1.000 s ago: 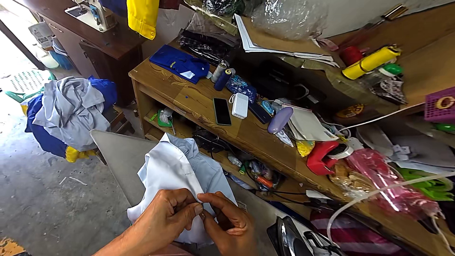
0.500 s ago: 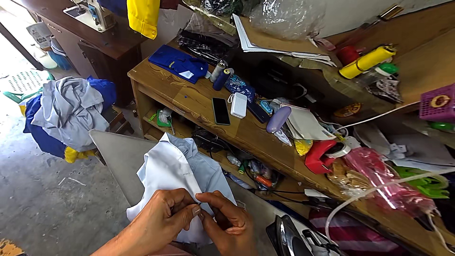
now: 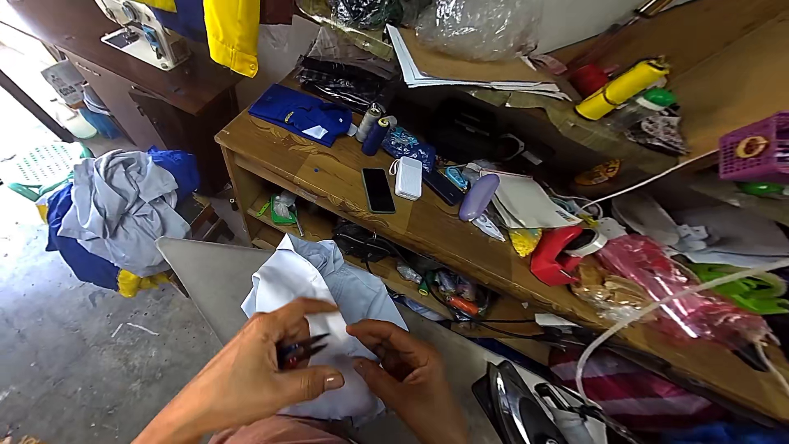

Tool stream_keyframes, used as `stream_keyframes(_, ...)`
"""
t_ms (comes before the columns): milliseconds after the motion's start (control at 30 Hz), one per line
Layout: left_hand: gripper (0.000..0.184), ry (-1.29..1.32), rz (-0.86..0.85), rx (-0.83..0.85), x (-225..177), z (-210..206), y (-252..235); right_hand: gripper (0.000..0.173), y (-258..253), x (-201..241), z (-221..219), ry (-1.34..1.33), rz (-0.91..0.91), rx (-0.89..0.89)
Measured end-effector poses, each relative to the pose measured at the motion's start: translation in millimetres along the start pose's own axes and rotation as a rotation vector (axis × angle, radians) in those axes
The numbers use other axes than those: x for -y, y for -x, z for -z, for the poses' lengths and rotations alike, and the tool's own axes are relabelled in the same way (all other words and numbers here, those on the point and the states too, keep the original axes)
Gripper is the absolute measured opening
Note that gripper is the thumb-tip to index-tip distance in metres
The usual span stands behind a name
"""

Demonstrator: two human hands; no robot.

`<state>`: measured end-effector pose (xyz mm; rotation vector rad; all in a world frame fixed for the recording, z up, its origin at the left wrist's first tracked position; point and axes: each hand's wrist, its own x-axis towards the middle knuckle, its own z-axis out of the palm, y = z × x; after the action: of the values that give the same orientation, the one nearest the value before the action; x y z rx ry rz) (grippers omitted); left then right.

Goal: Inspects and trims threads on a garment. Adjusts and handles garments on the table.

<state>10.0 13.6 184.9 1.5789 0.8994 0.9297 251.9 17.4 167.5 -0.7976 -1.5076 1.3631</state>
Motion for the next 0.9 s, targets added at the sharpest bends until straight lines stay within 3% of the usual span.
stream_keyframes(33,0.063,-0.021,-0.006,0.039,0,6,-7,0.039,-2,2,0,-0.031,-0.007,0.035)
stream_keyframes(67,0.06,-0.028,-0.009,0.088,4,10,-14,0.04,-4,4,-1,-0.043,-0.011,0.071)
stream_keyframes(133,0.029,0.005,-0.004,0.174,13,12,-24,0.043,-9,8,-2,-0.04,-0.012,0.126)
stream_keyframes(200,0.018,0.026,-0.002,0.207,14,13,-28,0.047,-14,7,1,-0.025,-0.026,0.153)
stream_keyframes(300,0.017,0.034,-0.001,0.172,12,15,-26,0.044,-14,2,4,0.025,-0.097,0.155)
stream_keyframes(400,0.014,0.113,-0.015,0.142,11,19,-27,0.019,-15,-10,3,0.001,-0.042,0.151)
stream_keyframes(467,0.013,0.155,-0.009,0.131,12,20,-25,0.013,-17,-14,-1,-0.08,-0.016,0.137)
stream_keyframes(900,0.012,0.292,0.014,0.115,22,13,-21,0.014,-27,-21,-9,-0.288,0.027,0.171)
